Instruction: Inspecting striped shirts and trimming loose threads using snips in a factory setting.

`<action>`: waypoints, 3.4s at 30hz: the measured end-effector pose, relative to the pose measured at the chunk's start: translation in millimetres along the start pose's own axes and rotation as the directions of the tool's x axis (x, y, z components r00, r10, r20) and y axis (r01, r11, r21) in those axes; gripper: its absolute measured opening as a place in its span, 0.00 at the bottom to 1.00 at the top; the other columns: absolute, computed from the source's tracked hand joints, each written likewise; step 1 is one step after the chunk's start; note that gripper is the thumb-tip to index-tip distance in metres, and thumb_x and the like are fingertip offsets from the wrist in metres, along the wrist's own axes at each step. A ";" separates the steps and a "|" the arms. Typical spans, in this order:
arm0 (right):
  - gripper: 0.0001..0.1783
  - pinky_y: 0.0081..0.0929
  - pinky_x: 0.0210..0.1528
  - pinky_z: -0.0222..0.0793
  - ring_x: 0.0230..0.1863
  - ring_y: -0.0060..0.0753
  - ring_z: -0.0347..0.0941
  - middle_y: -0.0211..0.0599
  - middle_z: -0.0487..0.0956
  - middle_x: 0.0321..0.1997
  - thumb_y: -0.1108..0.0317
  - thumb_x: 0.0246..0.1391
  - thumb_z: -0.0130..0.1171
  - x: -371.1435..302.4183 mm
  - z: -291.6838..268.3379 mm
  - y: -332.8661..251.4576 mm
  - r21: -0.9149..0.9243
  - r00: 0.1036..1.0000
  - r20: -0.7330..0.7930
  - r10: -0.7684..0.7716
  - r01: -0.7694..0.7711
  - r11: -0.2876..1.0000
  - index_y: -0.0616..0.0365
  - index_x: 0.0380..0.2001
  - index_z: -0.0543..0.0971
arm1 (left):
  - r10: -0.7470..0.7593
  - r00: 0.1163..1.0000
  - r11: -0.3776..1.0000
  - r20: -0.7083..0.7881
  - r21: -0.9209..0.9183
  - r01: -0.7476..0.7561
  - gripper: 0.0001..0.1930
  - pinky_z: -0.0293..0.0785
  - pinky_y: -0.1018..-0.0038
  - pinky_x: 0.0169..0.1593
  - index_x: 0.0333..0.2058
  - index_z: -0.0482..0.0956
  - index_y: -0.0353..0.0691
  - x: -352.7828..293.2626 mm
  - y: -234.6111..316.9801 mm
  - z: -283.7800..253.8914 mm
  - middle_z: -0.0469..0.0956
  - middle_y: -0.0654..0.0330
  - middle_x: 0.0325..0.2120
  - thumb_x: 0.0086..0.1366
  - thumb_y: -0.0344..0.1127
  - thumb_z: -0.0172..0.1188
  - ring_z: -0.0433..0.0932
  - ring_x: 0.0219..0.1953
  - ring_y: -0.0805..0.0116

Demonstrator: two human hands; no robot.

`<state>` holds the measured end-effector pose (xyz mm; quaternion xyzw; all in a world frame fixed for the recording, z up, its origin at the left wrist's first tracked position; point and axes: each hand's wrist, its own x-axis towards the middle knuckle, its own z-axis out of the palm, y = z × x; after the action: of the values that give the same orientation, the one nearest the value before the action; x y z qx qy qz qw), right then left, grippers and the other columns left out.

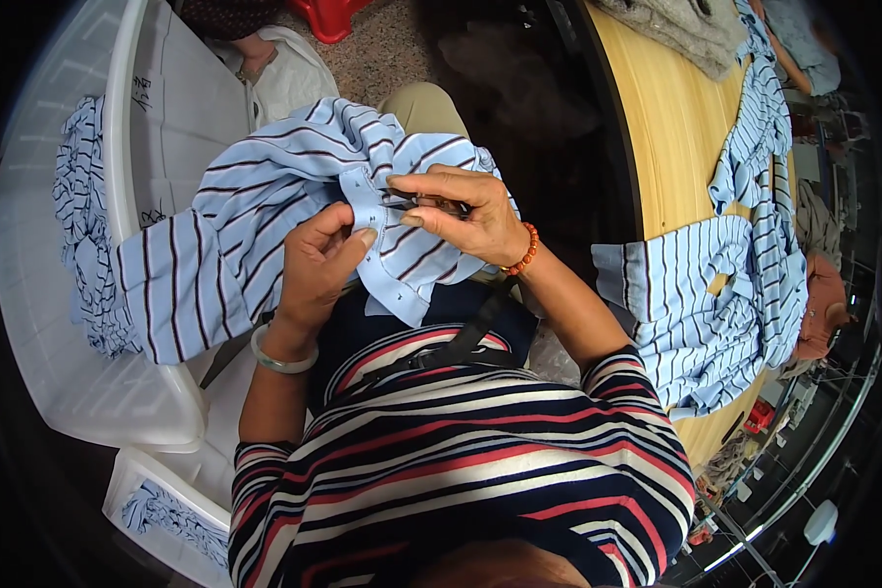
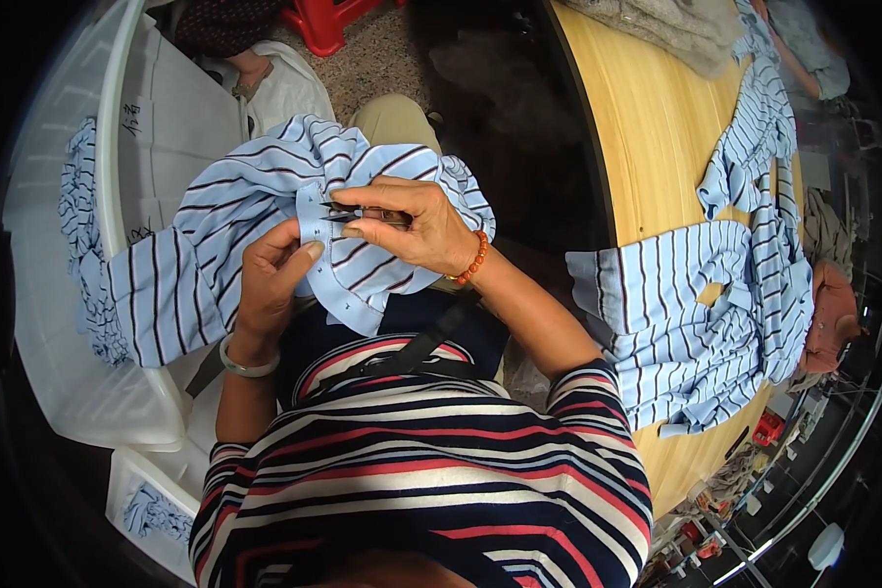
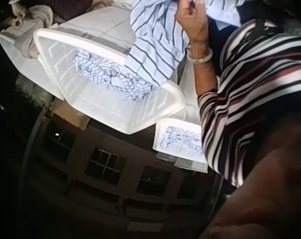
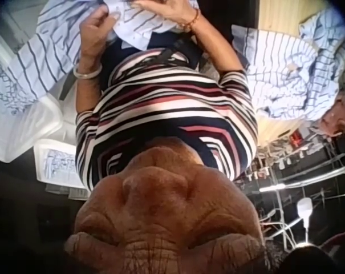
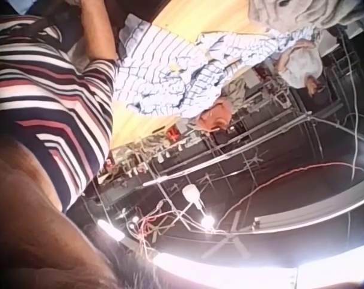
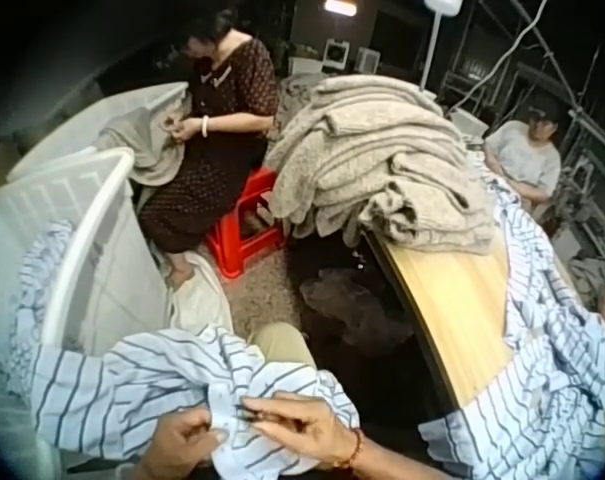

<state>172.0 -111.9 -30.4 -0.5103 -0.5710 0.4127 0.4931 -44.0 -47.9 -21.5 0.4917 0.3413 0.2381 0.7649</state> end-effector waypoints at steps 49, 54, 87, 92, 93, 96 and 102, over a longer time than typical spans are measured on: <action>0.16 0.18 0.29 0.64 0.26 0.18 0.71 0.33 0.80 0.28 0.71 0.53 0.64 28.1 -1.0 25.2 0.040 0.996 -0.085 -0.001 0.005 0.999 0.55 0.47 0.84 | 0.019 0.991 0.988 -0.130 -0.149 -0.038 0.10 0.70 0.85 0.43 0.45 0.79 0.30 35.5 -13.8 -3.2 0.81 0.64 0.36 0.67 0.27 0.58 0.75 0.36 0.83; 0.17 0.18 0.28 0.63 0.25 0.18 0.69 0.33 0.80 0.29 0.70 0.53 0.65 26.3 -3.3 24.6 -0.050 1.000 -0.016 0.001 -0.002 0.999 0.54 0.48 0.83 | 0.000 0.994 0.978 -0.106 -0.208 -0.022 0.11 0.71 0.83 0.45 0.46 0.79 0.30 37.1 -11.5 -0.9 0.81 0.62 0.37 0.68 0.27 0.56 0.76 0.37 0.81; 0.17 0.19 0.27 0.64 0.24 0.20 0.70 0.33 0.77 0.23 0.72 0.51 0.67 -11.2 7.5 -21.0 -0.148 0.999 -0.008 -0.038 0.036 0.988 0.57 0.46 0.84 | 0.049 0.997 0.909 -0.060 -0.412 -0.070 0.14 0.70 0.74 0.57 0.53 0.72 0.29 27.1 -0.6 8.3 0.78 0.55 0.47 0.70 0.24 0.51 0.76 0.49 0.72; 0.17 0.19 0.27 0.64 0.24 0.21 0.70 0.33 0.78 0.25 0.72 0.51 0.67 -13.6 7.3 -24.4 -0.150 0.995 -0.090 -0.042 0.028 0.988 0.57 0.46 0.83 | 0.065 0.996 0.909 -0.057 -0.409 -0.083 0.14 0.70 0.74 0.57 0.53 0.72 0.29 29.1 -1.9 11.7 0.77 0.55 0.47 0.70 0.24 0.51 0.76 0.50 0.72; 0.17 0.20 0.27 0.64 0.24 0.21 0.70 0.33 0.78 0.25 0.73 0.51 0.67 -13.6 6.5 -25.4 -0.182 0.996 -0.084 -0.038 0.022 0.983 0.57 0.46 0.83 | 0.066 0.996 0.908 -0.057 -0.410 -0.084 0.14 0.70 0.74 0.57 0.53 0.72 0.29 29.5 -2.1 12.2 0.77 0.55 0.47 0.70 0.24 0.52 0.75 0.50 0.72; 0.16 0.23 0.26 0.65 0.23 0.26 0.71 0.34 0.78 0.24 0.71 0.50 0.67 -14.4 3.4 -28.0 -0.231 0.997 -0.069 -0.027 0.010 0.973 0.56 0.45 0.84 | 0.070 0.996 0.911 -0.054 -0.404 -0.086 0.14 0.70 0.74 0.57 0.53 0.72 0.29 30.9 -3.0 13.2 0.77 0.55 0.47 0.70 0.24 0.52 0.75 0.49 0.72; 0.16 0.22 0.25 0.63 0.21 0.23 0.68 0.34 0.75 0.21 0.73 0.51 0.66 -14.3 1.7 -28.0 -0.282 0.991 -0.016 -0.133 0.123 0.951 0.58 0.46 0.84 | 0.064 0.996 0.913 -0.069 -0.399 -0.087 0.14 0.70 0.74 0.57 0.53 0.72 0.29 31.2 -3.4 13.4 0.77 0.56 0.46 0.69 0.24 0.53 0.75 0.49 0.72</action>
<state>165.3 -129.9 -5.4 -0.5439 -0.6471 0.2860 0.4513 -13.3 -35.3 -29.9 0.3305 0.2866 0.3457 0.8301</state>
